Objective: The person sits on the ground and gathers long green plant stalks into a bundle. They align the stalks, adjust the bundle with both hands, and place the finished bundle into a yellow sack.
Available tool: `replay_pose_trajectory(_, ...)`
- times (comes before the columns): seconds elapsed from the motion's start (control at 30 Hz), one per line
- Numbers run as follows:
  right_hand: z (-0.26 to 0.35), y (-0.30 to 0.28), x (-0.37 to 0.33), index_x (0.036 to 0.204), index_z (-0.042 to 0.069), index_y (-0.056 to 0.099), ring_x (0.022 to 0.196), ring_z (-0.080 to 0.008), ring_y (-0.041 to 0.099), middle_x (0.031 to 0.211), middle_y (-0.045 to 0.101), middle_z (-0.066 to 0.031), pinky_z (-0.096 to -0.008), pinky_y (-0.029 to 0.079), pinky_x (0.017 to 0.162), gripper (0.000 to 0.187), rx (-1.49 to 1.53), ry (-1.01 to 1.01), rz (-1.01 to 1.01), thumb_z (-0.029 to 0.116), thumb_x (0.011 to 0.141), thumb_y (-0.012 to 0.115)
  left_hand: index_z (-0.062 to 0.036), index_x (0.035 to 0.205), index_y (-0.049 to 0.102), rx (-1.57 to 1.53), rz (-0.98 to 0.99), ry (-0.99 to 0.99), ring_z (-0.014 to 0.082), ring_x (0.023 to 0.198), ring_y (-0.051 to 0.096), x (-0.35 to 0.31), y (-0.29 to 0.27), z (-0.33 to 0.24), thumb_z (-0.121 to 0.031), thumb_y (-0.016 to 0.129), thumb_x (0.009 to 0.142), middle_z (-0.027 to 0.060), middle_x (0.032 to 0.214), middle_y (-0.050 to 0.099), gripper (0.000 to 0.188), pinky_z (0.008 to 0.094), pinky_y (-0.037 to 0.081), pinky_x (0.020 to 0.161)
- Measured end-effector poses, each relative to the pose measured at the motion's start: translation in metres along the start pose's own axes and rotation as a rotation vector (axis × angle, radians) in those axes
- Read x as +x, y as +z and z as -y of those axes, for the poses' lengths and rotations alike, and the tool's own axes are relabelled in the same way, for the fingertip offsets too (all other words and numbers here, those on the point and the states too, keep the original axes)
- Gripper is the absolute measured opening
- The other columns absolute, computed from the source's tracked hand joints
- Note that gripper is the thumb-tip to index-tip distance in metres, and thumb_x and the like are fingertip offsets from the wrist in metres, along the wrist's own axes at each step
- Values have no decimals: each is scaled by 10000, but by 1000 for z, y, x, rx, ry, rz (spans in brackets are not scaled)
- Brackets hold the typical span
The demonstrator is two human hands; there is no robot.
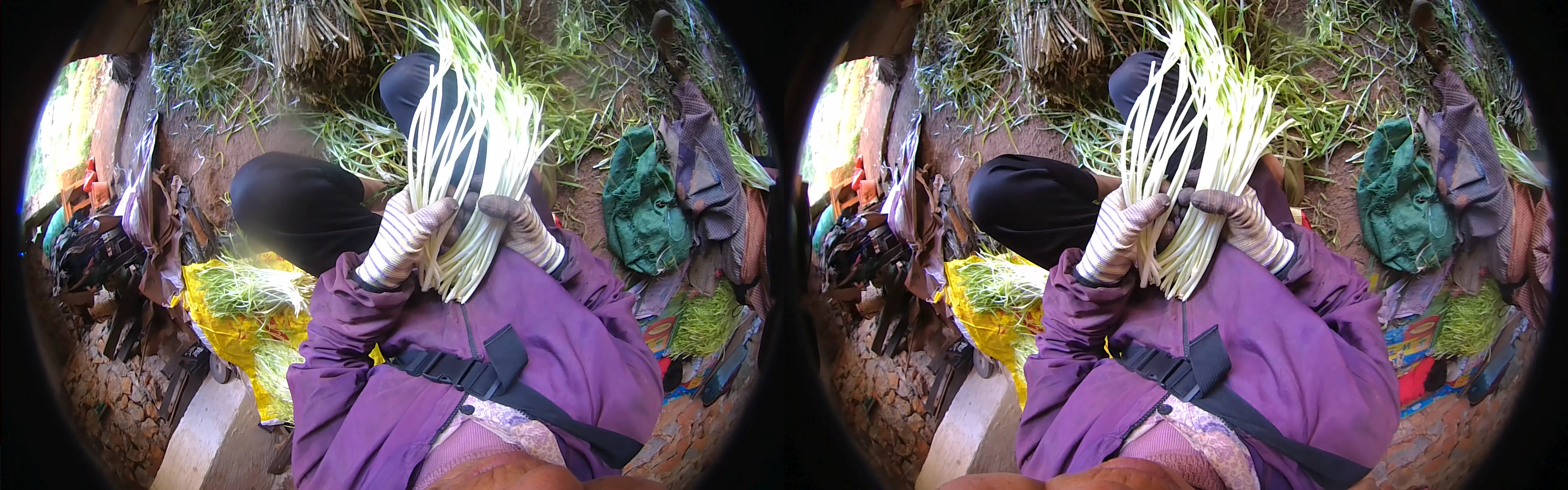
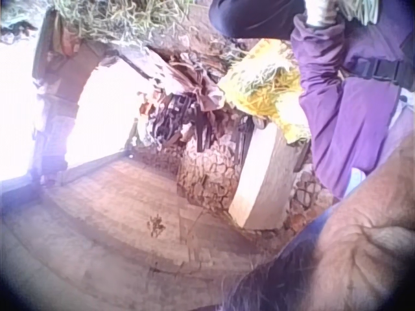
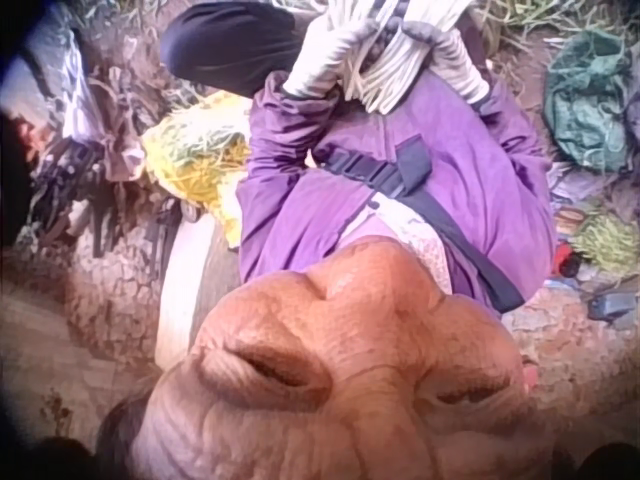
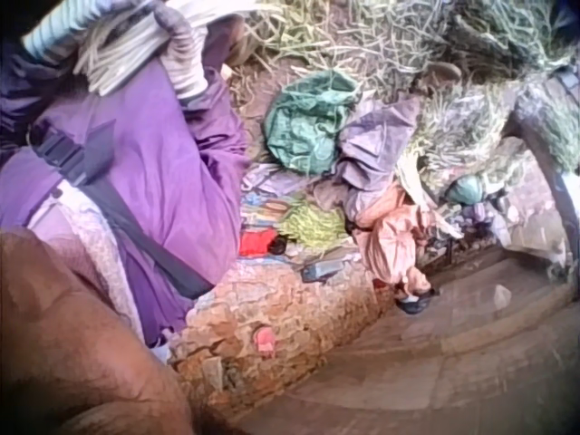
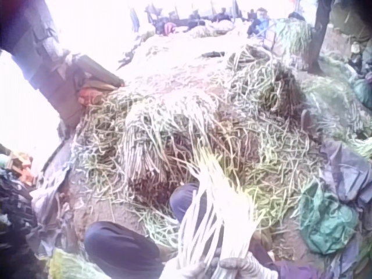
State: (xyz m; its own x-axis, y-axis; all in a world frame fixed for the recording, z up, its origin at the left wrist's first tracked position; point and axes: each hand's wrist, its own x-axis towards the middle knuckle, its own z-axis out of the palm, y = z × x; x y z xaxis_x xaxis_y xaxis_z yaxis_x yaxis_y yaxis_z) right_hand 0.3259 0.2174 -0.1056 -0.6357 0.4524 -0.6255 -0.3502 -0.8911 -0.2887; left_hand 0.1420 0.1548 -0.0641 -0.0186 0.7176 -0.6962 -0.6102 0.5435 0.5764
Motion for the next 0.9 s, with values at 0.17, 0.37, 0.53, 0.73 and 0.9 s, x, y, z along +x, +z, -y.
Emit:
replay_pose_trajectory(0.17, 1, 4, -1, 1228, -36, 589, 1004, -213, 668, 1086, 694, -107, -352, 538, 929, 465, -31, -10, -53, 79, 799, 727, -16, 1223, 638, 45, 118, -36, 35, 770, 568, -3, 5, -9, -134, 764, 861, -15, 1013, 686, 401, 183, 437, 659)
replay_pose_trajectory(0.37, 2, 4, 0, 1278, -8, 485, 997, -247, 623, 1057, 616, -108, -394, 524, 934, 614, -114, -53, -48, 186, 779, 785, -19, 1146, 657, 10, 10, 21, 55, 627, 510, -3, 7, -20, -189, 750, 873, -19, 828, 608, 334, 204, 403, 567)
replay_pose_trajectory(0.53, -1, 2, -1, 1215, -19, 582, 872, -233, 686, 1019, 688, -123, -361, 573, 804, 502, 23, -19, 9, 124, 775, 777, 10, 1185, 565, -29, 44, 105, 44, 470, 353, -4, -5, -54, -316, 669, 942, -50, 644, 418, 420, 213, 280, 448)
replay_pose_trajectory(0.73, 2, 6, -1, 1244, 23, 474, 842, -218, 568, 897, 557, -65, -359, 516, 776, 570, 25, 31, 16, 145, 768, 763, -19, 1229, 536, 47, 94, 166, 41, 432, 359, 2, -5, -110, -374, 665, 938, -61, 625, 426, 476, 211, 343, 405)
replay_pose_trajectory(0.9, 3, 10, -5, 1247, 37, 479, 838, -235, 569, 891, 558, -80, -383, 522, 748, 571, 74, 13, 24, 147, 764, 761, 29, 1306, 495, 16, 206, 402, 54, 521, 431, 28, -20, -209, -320, 583, 984, -4, 777, 530, 482, 226, 351, 432)
